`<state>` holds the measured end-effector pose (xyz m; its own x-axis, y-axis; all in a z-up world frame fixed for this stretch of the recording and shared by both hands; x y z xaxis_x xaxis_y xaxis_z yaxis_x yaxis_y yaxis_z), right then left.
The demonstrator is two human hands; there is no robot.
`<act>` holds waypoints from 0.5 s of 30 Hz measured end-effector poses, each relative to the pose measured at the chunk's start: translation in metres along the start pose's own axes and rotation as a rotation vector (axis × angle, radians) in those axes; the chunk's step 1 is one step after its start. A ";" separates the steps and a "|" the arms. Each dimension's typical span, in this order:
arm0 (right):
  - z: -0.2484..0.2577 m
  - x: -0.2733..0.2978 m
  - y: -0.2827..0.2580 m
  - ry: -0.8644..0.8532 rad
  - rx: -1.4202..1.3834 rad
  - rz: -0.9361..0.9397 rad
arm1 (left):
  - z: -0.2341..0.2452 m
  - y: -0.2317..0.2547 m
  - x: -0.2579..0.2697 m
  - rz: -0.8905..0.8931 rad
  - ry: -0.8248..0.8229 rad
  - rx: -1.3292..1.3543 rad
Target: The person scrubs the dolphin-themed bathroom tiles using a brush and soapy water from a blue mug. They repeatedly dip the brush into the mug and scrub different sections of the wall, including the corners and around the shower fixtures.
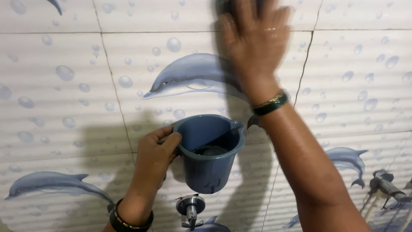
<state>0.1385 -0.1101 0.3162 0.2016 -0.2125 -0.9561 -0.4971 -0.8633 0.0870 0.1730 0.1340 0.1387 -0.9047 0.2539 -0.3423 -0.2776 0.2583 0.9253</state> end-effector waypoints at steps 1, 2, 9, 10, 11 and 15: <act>0.001 -0.002 0.027 0.071 -0.041 -0.028 | -0.001 0.000 0.000 -0.012 -0.006 0.002; -0.002 -0.002 0.057 0.031 -0.124 -0.162 | -0.002 0.001 0.001 -0.023 -0.012 0.004; 0.025 -0.021 0.027 0.009 -0.328 -0.389 | -0.003 -0.008 0.009 -0.075 0.037 -0.068; 0.033 -0.019 -0.012 0.013 -0.187 -0.219 | -0.006 -0.012 0.011 -0.068 0.032 0.001; 0.038 -0.016 -0.046 0.067 -0.177 -0.108 | -0.008 -0.015 0.012 -0.061 0.025 0.062; 0.010 0.009 -0.040 -0.102 -0.389 -0.009 | -0.014 -0.030 0.020 0.028 0.080 0.169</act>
<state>0.1521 -0.0733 0.3012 0.1101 -0.1749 -0.9784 -0.1354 -0.9779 0.1595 0.1590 0.1185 0.1069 -0.9358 0.1901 -0.2970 -0.2003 0.4066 0.8914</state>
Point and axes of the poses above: each hand's wrist, its own x-axis away from the middle knuckle, its own z-axis out of the back of the hand, y = z × x, the point moved 6 cm from there along -x, towards the middle knuckle, and after that the axes turned 1 degree about z, right-handed, at the moved point
